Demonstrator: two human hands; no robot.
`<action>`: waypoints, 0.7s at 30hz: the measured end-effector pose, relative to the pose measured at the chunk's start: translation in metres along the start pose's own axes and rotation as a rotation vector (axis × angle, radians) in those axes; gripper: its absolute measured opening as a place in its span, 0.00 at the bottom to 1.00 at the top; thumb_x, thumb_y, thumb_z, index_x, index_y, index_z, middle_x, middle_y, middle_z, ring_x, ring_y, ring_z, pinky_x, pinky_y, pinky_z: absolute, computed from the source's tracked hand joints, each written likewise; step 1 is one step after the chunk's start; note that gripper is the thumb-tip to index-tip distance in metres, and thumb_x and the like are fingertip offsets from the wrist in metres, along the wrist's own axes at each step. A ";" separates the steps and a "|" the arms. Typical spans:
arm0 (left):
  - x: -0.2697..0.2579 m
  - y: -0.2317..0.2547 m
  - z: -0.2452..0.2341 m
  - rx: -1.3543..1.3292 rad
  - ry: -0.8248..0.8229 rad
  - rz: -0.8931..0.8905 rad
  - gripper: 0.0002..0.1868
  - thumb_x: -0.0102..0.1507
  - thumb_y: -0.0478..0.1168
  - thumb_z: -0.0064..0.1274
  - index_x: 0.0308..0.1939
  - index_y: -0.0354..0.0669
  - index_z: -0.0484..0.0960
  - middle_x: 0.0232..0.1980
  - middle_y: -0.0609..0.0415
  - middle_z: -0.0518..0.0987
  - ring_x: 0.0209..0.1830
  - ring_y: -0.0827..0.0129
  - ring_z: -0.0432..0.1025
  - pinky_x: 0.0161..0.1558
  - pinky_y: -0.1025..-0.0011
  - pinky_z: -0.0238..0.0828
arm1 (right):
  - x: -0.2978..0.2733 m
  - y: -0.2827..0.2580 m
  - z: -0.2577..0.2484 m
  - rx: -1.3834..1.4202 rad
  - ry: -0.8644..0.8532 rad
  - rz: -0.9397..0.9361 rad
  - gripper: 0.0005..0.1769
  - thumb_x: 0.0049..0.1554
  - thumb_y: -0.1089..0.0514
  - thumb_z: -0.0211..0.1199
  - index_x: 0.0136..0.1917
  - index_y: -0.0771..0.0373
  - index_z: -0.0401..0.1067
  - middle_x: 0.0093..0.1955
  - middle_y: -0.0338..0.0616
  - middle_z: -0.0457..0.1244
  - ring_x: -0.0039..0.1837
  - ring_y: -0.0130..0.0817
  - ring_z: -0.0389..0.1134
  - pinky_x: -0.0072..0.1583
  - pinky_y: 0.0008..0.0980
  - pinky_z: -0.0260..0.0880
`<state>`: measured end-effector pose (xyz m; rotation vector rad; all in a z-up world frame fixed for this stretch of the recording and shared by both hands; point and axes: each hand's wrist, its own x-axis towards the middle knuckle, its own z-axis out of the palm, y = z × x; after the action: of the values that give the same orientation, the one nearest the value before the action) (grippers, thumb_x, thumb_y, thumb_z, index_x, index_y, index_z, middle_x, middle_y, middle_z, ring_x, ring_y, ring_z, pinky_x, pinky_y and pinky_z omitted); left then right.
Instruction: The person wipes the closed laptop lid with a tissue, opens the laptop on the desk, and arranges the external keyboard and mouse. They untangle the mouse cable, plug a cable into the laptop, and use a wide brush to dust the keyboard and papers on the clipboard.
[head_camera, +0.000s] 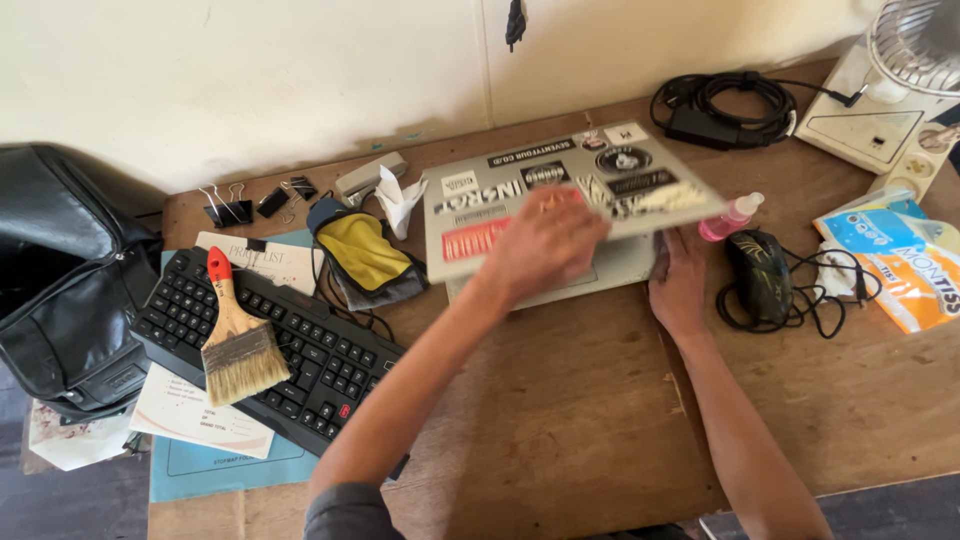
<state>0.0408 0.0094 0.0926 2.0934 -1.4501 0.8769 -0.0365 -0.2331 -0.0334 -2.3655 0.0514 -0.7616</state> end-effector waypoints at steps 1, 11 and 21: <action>0.006 -0.008 -0.004 -0.010 -0.008 -0.029 0.15 0.61 0.39 0.58 0.52 0.46 0.82 0.46 0.55 0.82 0.52 0.66 0.76 0.68 0.56 0.63 | 0.000 -0.004 -0.002 0.002 -0.011 0.001 0.28 0.58 0.76 0.49 0.70 0.71 0.67 0.72 0.66 0.60 0.72 0.64 0.61 0.72 0.50 0.61; 0.086 -0.105 -0.016 0.071 0.261 -0.208 0.05 0.61 0.34 0.63 0.39 0.48 0.83 0.44 0.55 0.79 0.48 0.63 0.72 0.53 0.62 0.66 | 0.008 -0.023 -0.012 0.057 -0.059 0.058 0.28 0.61 0.73 0.46 0.74 0.69 0.64 0.76 0.64 0.57 0.75 0.62 0.59 0.73 0.48 0.58; 0.093 -0.154 0.024 0.406 0.347 -0.297 0.16 0.65 0.34 0.61 0.57 0.49 0.83 0.56 0.53 0.72 0.58 0.58 0.67 0.54 0.56 0.63 | 0.006 -0.021 -0.011 0.060 -0.047 0.068 0.27 0.63 0.71 0.48 0.74 0.68 0.64 0.77 0.62 0.58 0.75 0.60 0.59 0.73 0.48 0.58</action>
<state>0.2142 -0.0132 0.1416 2.2118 -0.8082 1.4133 -0.0401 -0.2238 -0.0106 -2.3117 0.0877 -0.6658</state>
